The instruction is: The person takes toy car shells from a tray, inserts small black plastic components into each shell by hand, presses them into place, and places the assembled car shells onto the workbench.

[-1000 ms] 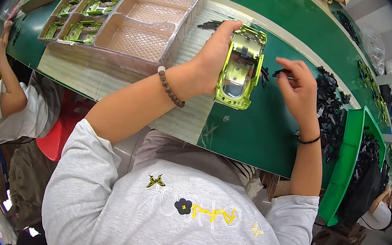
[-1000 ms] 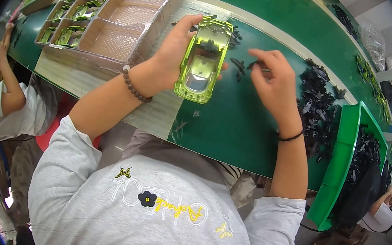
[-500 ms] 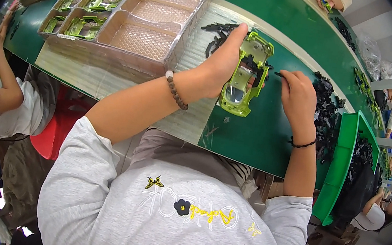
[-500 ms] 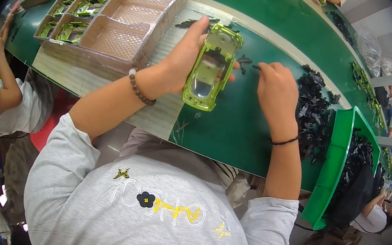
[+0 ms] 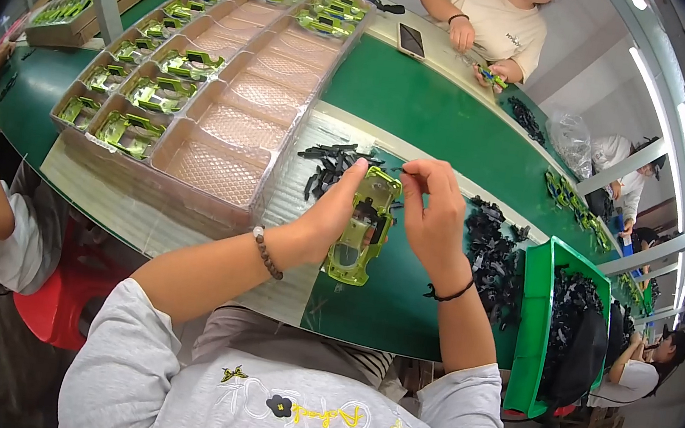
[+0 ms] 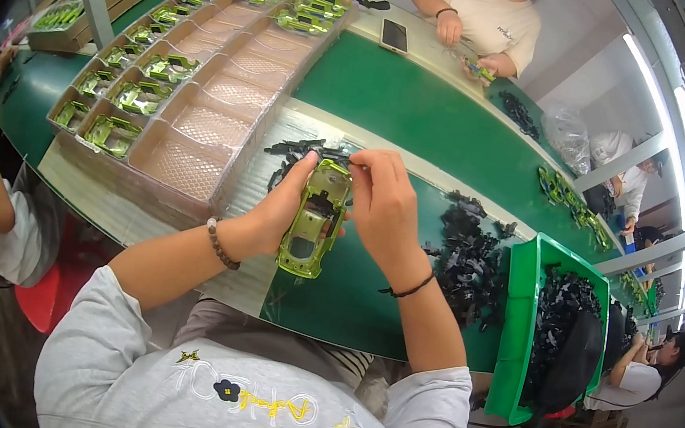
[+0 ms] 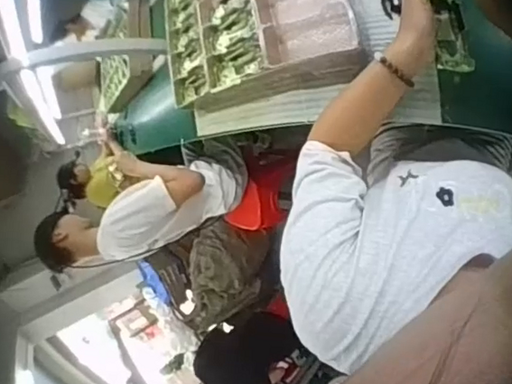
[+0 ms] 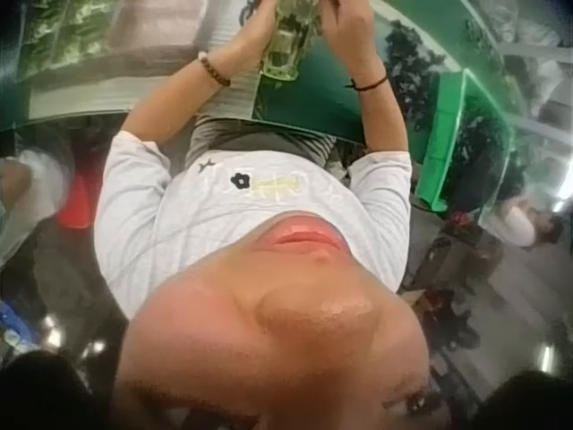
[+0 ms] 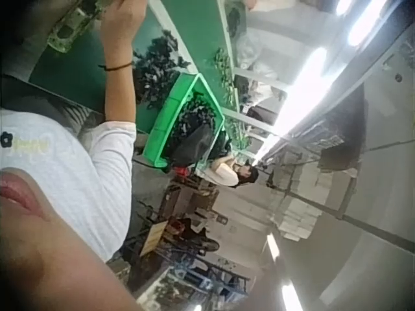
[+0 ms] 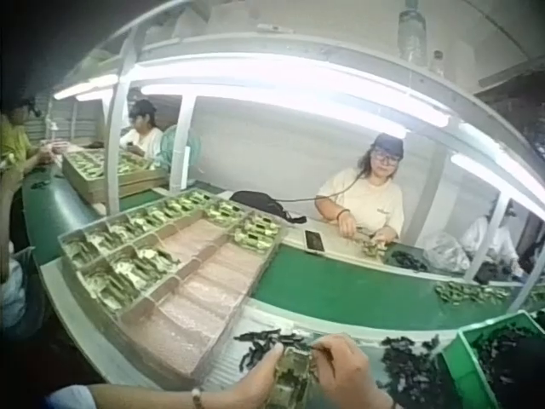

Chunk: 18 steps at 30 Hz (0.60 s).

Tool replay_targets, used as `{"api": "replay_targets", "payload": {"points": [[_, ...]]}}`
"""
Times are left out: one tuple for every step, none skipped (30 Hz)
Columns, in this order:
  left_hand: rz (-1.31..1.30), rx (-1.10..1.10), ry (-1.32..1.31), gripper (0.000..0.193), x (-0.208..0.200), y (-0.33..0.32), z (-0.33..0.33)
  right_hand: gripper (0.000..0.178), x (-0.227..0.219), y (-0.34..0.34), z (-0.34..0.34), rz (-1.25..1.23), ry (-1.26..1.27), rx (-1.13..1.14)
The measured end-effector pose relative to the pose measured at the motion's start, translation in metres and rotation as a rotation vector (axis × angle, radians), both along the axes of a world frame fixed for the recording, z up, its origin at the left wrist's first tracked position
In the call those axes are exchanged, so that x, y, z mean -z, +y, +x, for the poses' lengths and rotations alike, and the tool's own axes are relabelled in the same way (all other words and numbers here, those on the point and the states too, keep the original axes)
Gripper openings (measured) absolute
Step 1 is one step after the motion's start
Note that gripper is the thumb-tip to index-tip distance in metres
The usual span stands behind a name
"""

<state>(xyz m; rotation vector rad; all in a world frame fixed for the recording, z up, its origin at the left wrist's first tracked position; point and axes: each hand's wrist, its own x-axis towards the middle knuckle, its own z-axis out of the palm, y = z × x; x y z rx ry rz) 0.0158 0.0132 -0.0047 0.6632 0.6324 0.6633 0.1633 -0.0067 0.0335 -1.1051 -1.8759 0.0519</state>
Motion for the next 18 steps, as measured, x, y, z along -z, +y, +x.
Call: {"api": "replay_targets", "payload": {"points": [[0.013,0.007,-0.012,0.063,0.0,-0.001,0.001,0.012,-0.002,0.0,0.001,-0.017,-0.008,0.026],[0.021,0.001,-0.026,0.062,0.001,-0.001,0.001,0.012,-0.003,0.001,0.002,-0.005,-0.053,0.042],[0.046,-0.009,-0.033,0.063,0.0,-0.001,0.002,0.011,-0.006,0.004,0.003,0.004,-0.097,0.057],[0.04,-0.005,-0.026,0.063,0.001,0.0,0.003,0.011,-0.009,0.004,0.003,0.022,-0.125,0.085],[0.038,-0.002,-0.022,0.062,0.001,0.003,0.004,0.01,-0.01,0.005,0.003,0.078,-0.204,0.135],[0.062,-0.016,-0.003,0.062,0.001,0.002,0.004,0.009,-0.008,0.003,0.001,0.107,-0.275,0.184],[0.061,-0.002,0.0,0.062,0.0,0.002,0.004,0.009,-0.009,0.003,0.001,0.146,-0.35,0.236],[0.061,-0.007,-0.003,0.061,0.0,0.002,0.004,0.009,-0.008,0.002,-0.001,0.132,-0.344,0.231],[0.063,-0.013,-0.008,0.06,0.001,0.001,0.004,0.009,-0.007,0.001,-0.003,0.14,-0.366,0.242],[0.053,-0.018,-0.004,0.06,0.001,0.001,0.004,0.009,-0.007,0.0,-0.004,0.153,-0.389,0.249],[0.068,-0.024,0.014,0.059,0.001,0.001,0.004,0.009,-0.007,0.001,-0.005,0.144,-0.387,0.242],[0.083,-0.031,0.031,0.057,0.001,0.001,0.005,0.009,-0.008,0.001,-0.007,0.178,-0.382,0.235],[0.069,-0.039,0.035,0.057,0.003,0.0,0.004,0.009,-0.007,-0.001,-0.01,0.206,-0.376,0.224],[0.074,-0.037,0.01,0.055,0.004,0.001,0.005,0.009,-0.009,-0.004,-0.013,0.194,-0.373,0.213],[0.08,-0.036,-0.015,0.053,0.004,0.001,0.005,0.01,-0.012,-0.007,-0.013,0.187,-0.404,0.238],[0.084,-0.034,-0.007,0.053,0.001,0.001,0.006,0.01,-0.012,-0.009,-0.014,0.18,-0.435,0.265],[0.073,-0.042,-0.002,0.053,-0.001,-0.001,0.004,0.01,-0.009,-0.011,-0.016,0.17,-0.431,0.255],[0.072,-0.047,0.015,0.053,-0.003,-0.003,0.003,0.01,-0.007,-0.012,-0.017,0.158,-0.44,0.262]]}}
